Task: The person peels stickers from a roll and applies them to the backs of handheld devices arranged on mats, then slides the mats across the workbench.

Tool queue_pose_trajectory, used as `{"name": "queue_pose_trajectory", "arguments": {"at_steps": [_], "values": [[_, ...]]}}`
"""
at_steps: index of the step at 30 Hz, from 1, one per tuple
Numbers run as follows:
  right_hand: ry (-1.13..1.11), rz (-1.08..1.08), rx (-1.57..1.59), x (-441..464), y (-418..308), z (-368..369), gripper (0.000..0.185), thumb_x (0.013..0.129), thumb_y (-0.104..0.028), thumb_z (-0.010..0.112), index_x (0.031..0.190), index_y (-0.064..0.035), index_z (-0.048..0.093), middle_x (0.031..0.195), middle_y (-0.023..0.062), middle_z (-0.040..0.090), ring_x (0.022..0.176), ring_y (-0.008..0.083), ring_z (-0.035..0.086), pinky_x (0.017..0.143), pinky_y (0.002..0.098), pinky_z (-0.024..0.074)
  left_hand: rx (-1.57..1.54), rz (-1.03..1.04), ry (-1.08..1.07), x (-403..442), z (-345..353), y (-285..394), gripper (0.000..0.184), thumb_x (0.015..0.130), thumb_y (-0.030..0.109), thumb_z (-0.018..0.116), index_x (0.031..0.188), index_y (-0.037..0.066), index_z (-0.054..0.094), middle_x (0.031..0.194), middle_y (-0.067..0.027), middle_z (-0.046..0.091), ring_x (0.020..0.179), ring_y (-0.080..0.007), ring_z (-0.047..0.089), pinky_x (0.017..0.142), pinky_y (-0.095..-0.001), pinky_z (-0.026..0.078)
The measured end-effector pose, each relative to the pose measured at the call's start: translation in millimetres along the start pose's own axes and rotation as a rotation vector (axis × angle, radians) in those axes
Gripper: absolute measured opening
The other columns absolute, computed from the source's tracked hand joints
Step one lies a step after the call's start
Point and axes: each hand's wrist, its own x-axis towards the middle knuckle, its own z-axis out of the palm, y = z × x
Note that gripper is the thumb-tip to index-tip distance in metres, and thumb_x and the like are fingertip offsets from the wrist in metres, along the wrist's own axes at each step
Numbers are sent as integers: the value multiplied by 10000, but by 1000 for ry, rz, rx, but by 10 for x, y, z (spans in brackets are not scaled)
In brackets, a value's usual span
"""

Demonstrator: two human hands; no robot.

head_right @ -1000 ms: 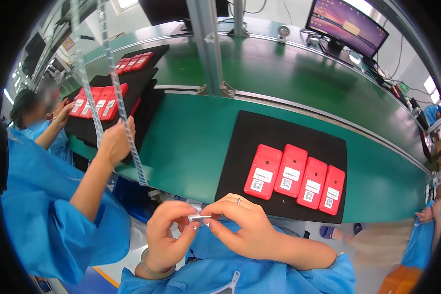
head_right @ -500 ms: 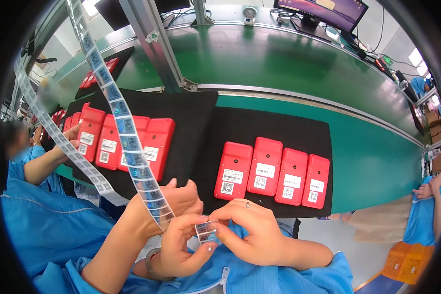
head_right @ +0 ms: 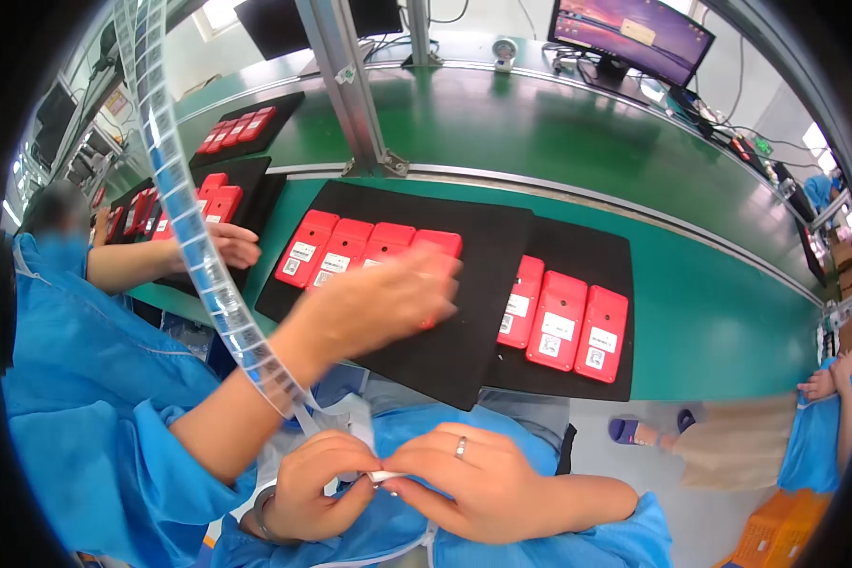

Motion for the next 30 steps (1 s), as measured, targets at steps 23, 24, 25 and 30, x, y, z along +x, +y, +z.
{"name": "queue_pose_trajectory", "arguments": {"at_steps": [23, 24, 25, 30], "values": [[1033, 772, 416, -1097, 1502, -1505, 464, 928, -125, 569, 1302, 105, 420, 1250, 178, 538, 1141, 183, 513, 978, 313, 394, 73, -226, -86, 130, 408, -766, 71, 821, 48, 624, 886, 18, 625, 921, -117, 656, 878, -285, 614, 809, -347, 467], [937, 802, 413, -1152, 1586, -1543, 422, 932, -102, 557, 1277, 115, 447, 1210, 174, 565, 1107, 179, 534, 960, 308, 409, 112, -219, -78, 146, 422, -763, 69, 803, 39, 633, 870, 23, 625, 898, -116, 658, 848, -281, 617, 796, -350, 475], [842, 833, 410, -1172, 1606, -1556, 382, 936, -79, 545, 1252, 125, 473, 1170, 169, 592, 1073, 175, 556, 942, 304, 424, 113, -221, -96, 195, 443, -730, 69, 803, 39, 633, 870, 23, 625, 898, -116, 658, 848, -281, 617, 796, -350, 475], [969, 860, 17, -1172, 1484, -1633, 323, 946, -61, 515, 1226, 100, 517, 1137, 169, 627, 1006, 182, 603, 895, 301, 468, 358, 56, -302, 516, 641, -605, 79, 795, 69, 650, 871, 75, 628, 1190, -86, 599, 1143, -321, 511, 968, -488, 377]]}}
